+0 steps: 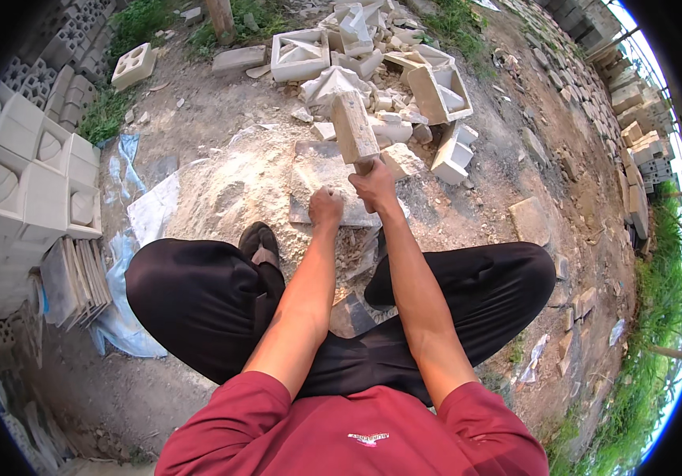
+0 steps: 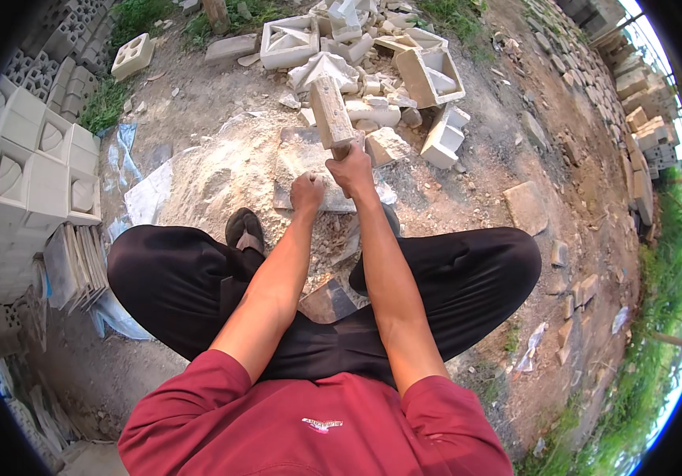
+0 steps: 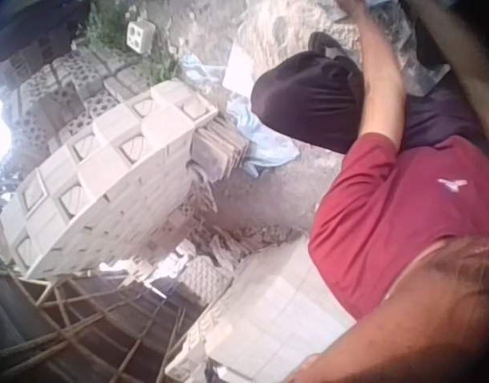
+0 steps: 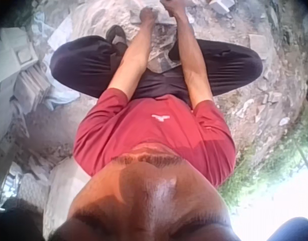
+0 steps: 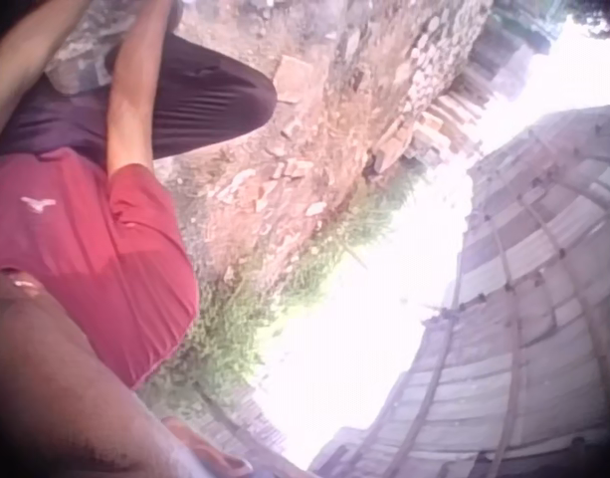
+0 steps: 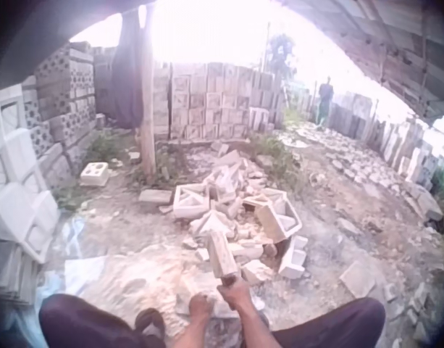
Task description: The person shapes and finishes a lightweight concrete block by hand. They rub the block against a flat stone to smooth its surface and then use a small fragment to scrape and refine the block edges.
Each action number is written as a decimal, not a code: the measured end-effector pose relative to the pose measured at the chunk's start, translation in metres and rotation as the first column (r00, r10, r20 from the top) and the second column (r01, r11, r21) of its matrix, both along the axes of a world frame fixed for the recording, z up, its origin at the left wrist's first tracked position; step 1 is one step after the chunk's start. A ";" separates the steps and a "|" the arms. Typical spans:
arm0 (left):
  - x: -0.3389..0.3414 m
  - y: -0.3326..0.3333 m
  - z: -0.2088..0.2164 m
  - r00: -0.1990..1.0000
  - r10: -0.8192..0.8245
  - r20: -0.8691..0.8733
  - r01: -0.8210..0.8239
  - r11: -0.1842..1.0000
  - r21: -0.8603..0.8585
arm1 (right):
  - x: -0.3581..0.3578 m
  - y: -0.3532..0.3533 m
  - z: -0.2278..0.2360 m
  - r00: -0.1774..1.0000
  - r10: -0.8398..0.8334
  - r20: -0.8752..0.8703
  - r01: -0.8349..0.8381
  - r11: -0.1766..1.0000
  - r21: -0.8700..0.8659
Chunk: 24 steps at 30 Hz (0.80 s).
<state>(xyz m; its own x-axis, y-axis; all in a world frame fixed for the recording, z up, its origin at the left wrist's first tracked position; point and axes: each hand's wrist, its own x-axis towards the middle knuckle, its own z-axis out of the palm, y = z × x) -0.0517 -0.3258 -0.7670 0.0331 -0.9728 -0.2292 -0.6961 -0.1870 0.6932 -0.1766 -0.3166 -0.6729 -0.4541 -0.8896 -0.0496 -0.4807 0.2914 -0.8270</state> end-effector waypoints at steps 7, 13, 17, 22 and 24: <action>0.011 0.000 0.000 0.998 0.013 -0.060 -0.019 0.993 -0.115 | 0.028 0.033 -0.025 0.994 0.035 -0.104 -0.021 0.991 0.130; -0.006 0.000 0.018 0.991 0.070 -0.114 -0.066 0.997 0.036 | -0.001 0.047 -0.077 0.993 -0.020 -0.112 0.044 0.976 0.214; 0.009 -0.002 -0.004 0.994 0.103 -0.023 -0.105 0.985 -0.138 | 0.017 0.035 -0.033 0.998 -0.062 -0.030 0.064 0.994 0.087; -0.001 0.001 -0.005 0.992 0.124 -0.011 -0.124 0.985 -0.122 | 0.024 0.042 -0.038 0.998 -0.060 -0.002 0.060 0.997 0.039; -0.006 -0.002 0.001 0.992 0.118 -0.036 -0.120 0.990 -0.072 | 0.020 0.047 -0.055 0.995 0.001 -0.104 0.026 0.964 0.264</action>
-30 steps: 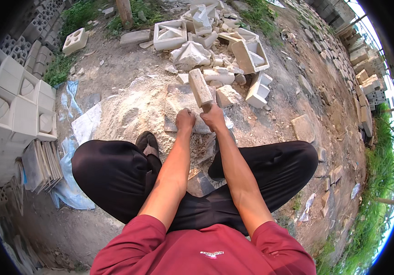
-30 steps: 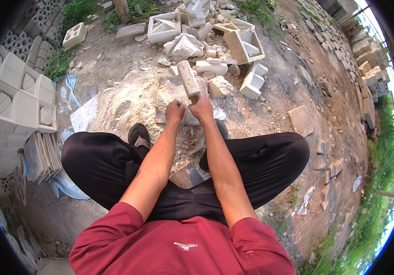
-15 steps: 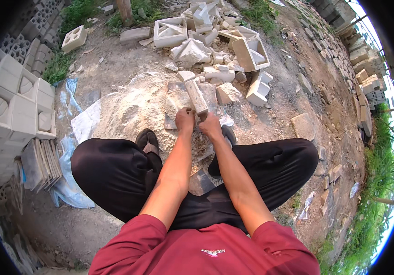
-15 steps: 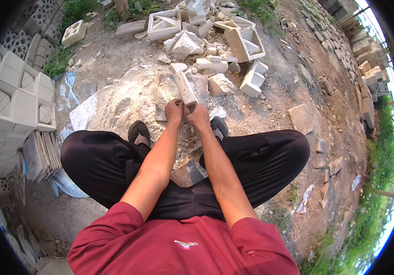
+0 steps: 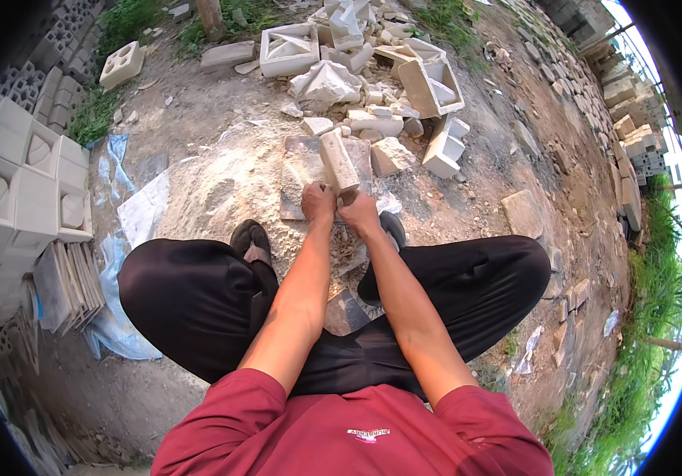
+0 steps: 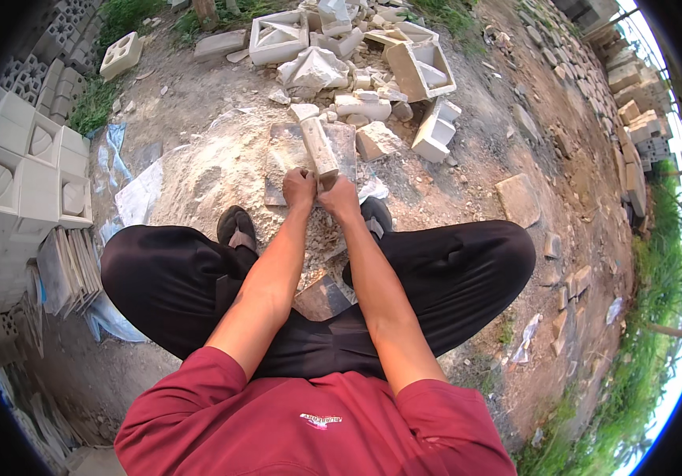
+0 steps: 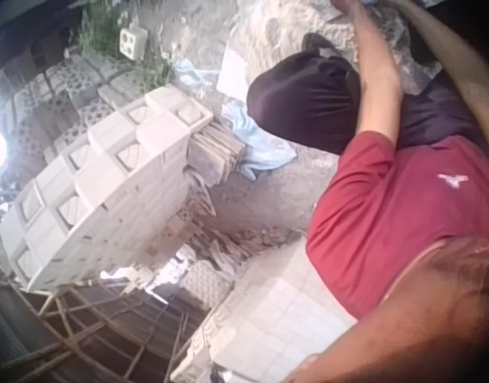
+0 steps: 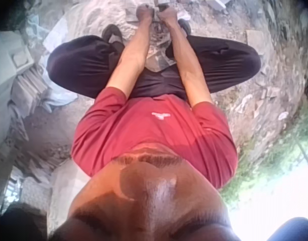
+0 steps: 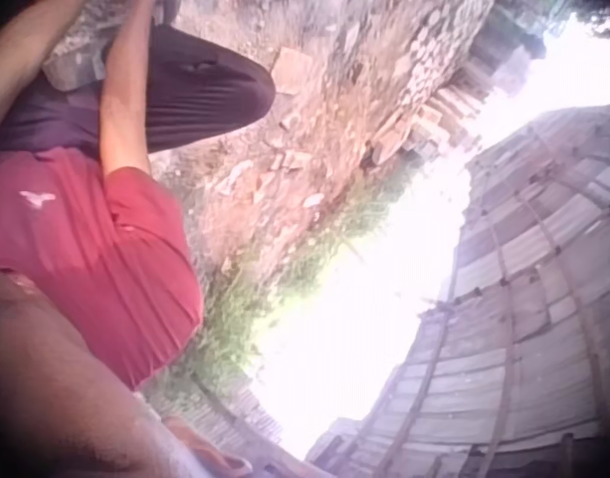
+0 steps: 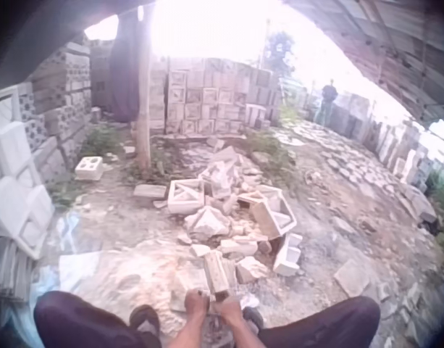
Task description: The person shapes and finishes a lightweight concrete block by hand. They rub the block against a flat stone to smooth its surface and then use a small fragment to scrape and refine the block edges.
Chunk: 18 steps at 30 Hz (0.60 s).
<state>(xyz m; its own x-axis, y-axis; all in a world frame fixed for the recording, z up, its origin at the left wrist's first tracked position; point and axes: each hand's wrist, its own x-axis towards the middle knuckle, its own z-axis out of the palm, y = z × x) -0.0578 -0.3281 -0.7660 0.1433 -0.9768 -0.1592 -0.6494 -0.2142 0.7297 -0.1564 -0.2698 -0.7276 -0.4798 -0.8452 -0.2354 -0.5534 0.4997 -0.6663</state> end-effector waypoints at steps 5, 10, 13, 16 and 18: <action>0.005 0.001 0.008 1.000 0.005 -0.015 -0.004 0.998 0.058 | 0.000 0.006 0.007 0.999 0.031 0.006 -0.031 1.000 -0.004; 0.004 -0.011 0.004 0.989 0.131 -0.071 -0.118 0.979 0.164 | -0.010 -0.003 0.031 0.996 0.005 0.090 0.016 0.974 -0.227; 0.017 -0.016 -0.001 0.993 0.088 -0.076 -0.071 0.976 0.205 | 0.001 -0.001 0.034 0.995 0.024 0.097 -0.004 0.978 -0.207; 0.007 -0.009 0.008 0.984 0.100 -0.147 -0.073 0.982 0.175 | -0.005 0.008 0.006 0.995 0.100 0.008 -0.100 0.993 0.056; 0.008 -0.008 0.010 0.983 0.112 -0.144 -0.084 0.980 0.183 | -0.004 0.009 -0.001 0.997 0.080 0.017 -0.082 0.989 0.120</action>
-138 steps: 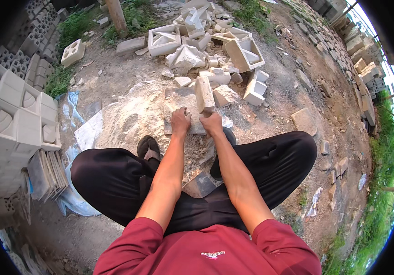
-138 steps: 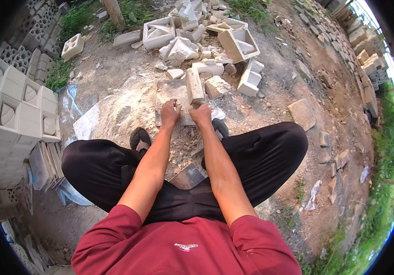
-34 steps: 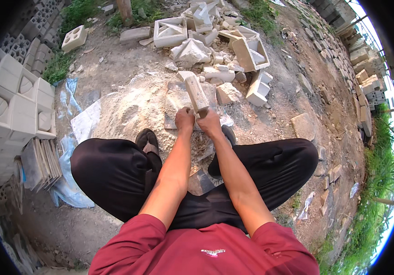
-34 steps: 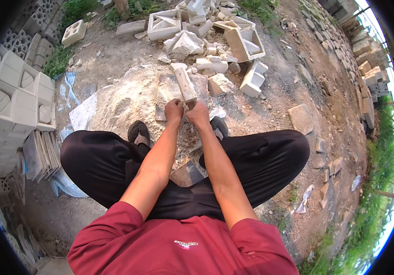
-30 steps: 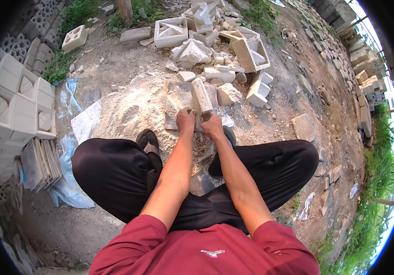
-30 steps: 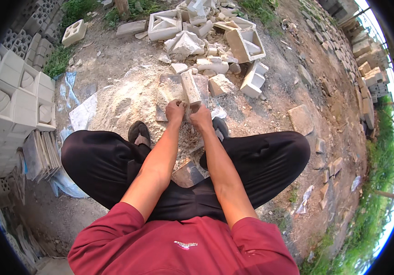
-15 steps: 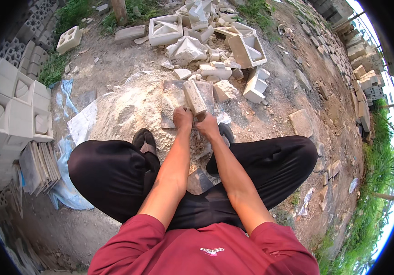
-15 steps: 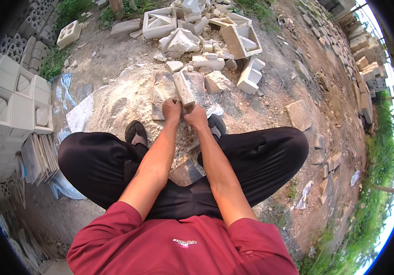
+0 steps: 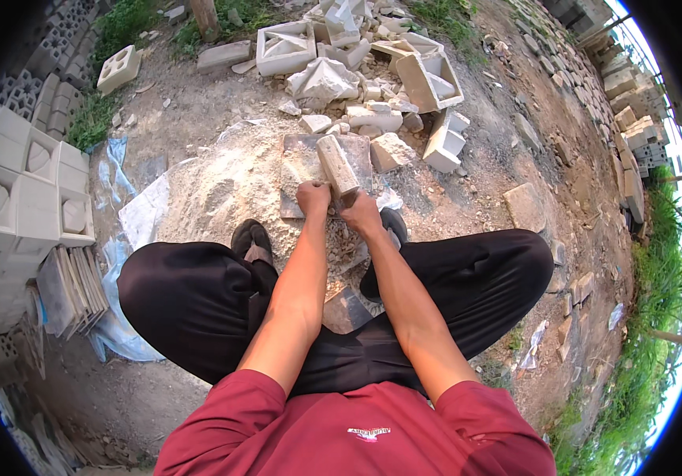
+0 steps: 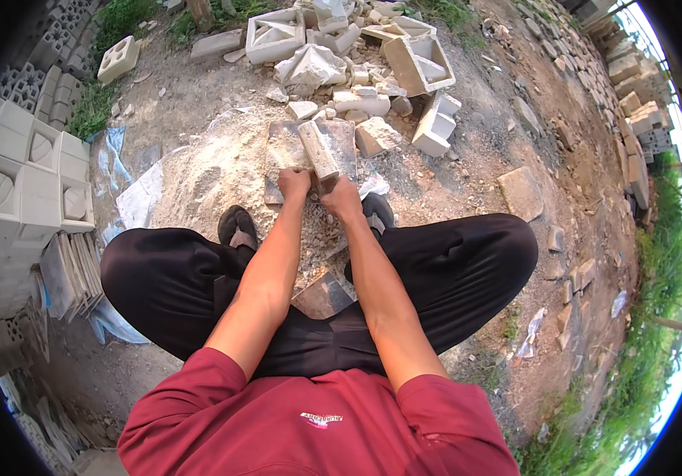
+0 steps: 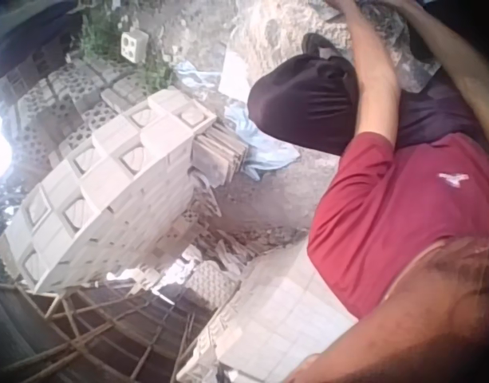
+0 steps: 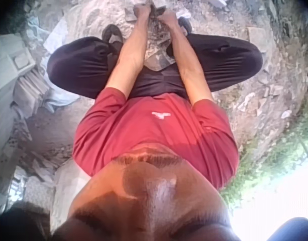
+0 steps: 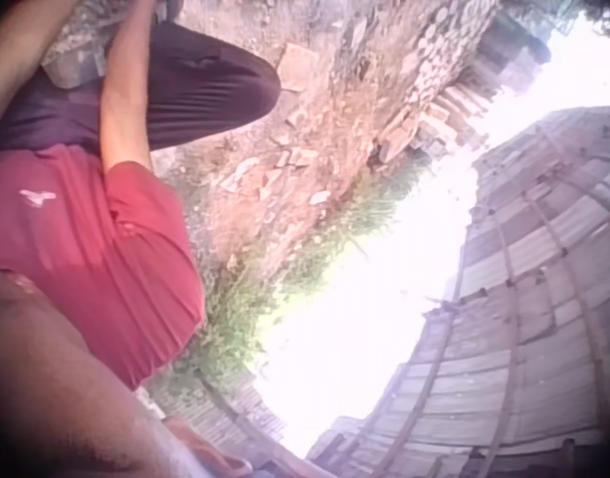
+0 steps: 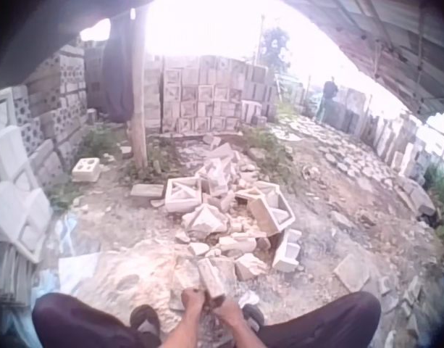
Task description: The person shapes and finishes a lightweight concrete block by hand. They rub the block against a flat stone to smooth its surface and then use a small fragment to scrape and refine the block edges.
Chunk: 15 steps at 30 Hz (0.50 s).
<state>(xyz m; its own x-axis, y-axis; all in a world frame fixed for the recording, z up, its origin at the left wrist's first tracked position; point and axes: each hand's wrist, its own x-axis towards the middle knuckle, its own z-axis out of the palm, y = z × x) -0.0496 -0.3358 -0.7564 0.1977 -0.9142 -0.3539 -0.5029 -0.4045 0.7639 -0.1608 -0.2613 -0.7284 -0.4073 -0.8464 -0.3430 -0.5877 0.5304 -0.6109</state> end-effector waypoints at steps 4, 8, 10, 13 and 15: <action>-0.002 -0.001 -0.001 1.000 -0.015 -0.004 0.015 1.000 0.011 | -0.011 -0.013 0.007 0.999 0.004 -0.034 -0.006 0.999 -0.051; 0.008 -0.010 -0.018 0.993 0.035 0.109 -0.037 0.999 0.015 | 0.007 -0.022 0.036 0.998 -0.040 0.053 0.054 0.957 -0.285; 0.009 -0.011 -0.019 0.995 0.010 0.102 -0.013 1.000 0.025 | 0.009 -0.024 0.040 0.993 -0.058 0.105 0.089 0.943 -0.321; -0.003 0.002 -0.006 0.999 -0.022 -0.043 0.022 1.000 -0.003 | -0.004 -0.012 0.008 0.999 -0.043 -0.005 0.041 0.978 -0.204; 0.002 0.001 -0.007 0.999 -0.022 -0.040 0.021 0.999 -0.034 | -0.005 -0.008 -0.004 0.999 0.035 -0.027 -0.035 0.999 0.026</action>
<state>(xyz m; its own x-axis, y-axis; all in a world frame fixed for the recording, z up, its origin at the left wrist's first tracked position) -0.0472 -0.3345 -0.7631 0.1638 -0.9295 -0.3305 -0.4798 -0.3678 0.7966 -0.1662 -0.2690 -0.7321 -0.3873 -0.8515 -0.3535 -0.6228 0.5243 -0.5807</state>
